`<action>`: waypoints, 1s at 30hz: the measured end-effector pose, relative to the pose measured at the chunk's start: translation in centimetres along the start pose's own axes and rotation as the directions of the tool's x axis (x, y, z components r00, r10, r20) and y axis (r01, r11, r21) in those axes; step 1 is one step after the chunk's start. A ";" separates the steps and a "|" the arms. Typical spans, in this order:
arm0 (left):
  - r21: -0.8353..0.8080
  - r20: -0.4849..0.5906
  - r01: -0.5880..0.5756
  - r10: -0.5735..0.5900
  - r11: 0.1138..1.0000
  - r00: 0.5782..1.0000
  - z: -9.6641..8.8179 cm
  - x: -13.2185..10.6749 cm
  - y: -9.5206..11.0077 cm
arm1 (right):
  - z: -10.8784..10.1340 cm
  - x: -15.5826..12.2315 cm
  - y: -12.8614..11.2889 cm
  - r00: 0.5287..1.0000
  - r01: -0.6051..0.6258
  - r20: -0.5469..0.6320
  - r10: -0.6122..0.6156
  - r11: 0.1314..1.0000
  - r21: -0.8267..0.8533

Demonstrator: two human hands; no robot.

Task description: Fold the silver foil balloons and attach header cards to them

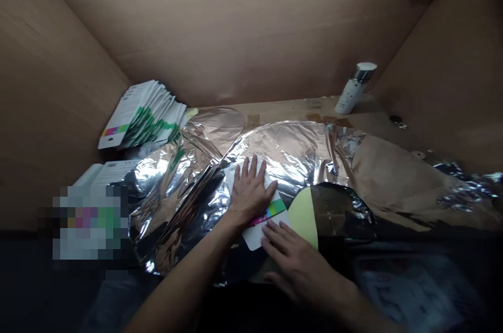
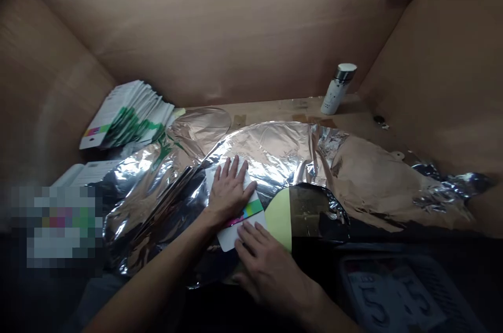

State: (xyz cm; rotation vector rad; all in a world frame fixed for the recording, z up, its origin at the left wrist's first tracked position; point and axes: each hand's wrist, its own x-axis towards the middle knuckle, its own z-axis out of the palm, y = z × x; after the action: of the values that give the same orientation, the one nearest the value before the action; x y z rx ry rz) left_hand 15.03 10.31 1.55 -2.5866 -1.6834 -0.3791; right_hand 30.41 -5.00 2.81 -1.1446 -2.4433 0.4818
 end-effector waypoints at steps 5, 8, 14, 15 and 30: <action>-0.049 0.047 -0.132 0.135 0.990 0.990 0.3 0.9 -0.3 | -1.9 -0.5 2.7 0.993 -0.029 -0.114 0.025 0.999 -0.038; -0.172 0.166 -0.292 0.320 0.941 0.933 -0.3 1.5 -1.4 | -1.1 0.6 4.3 0.999 0.046 -0.006 -0.047 0.989 -0.144; -0.376 0.222 -0.435 0.536 0.818 0.815 -4.2 -6.2 -5.1 | 0.2 0.6 4.7 0.999 -0.007 -0.052 -0.005 0.974 -0.227; -0.390 0.187 -0.436 0.533 0.811 0.825 -4.4 -8.0 -5.4 | 0.2 0.6 4.6 0.998 -0.016 -0.067 0.001 0.976 -0.217; -0.422 0.141 0.019 0.045 0.907 0.989 -4.0 -8.4 -5.0 | 0.8 5.2 2.2 0.841 -0.498 -0.257 0.476 0.867 -0.023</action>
State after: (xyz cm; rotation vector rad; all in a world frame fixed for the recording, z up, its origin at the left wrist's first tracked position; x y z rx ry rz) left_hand 6.56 4.17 3.00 -2.9948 -1.8001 -0.6314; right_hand 28.39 0.30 2.20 -1.7667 -1.9655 0.3483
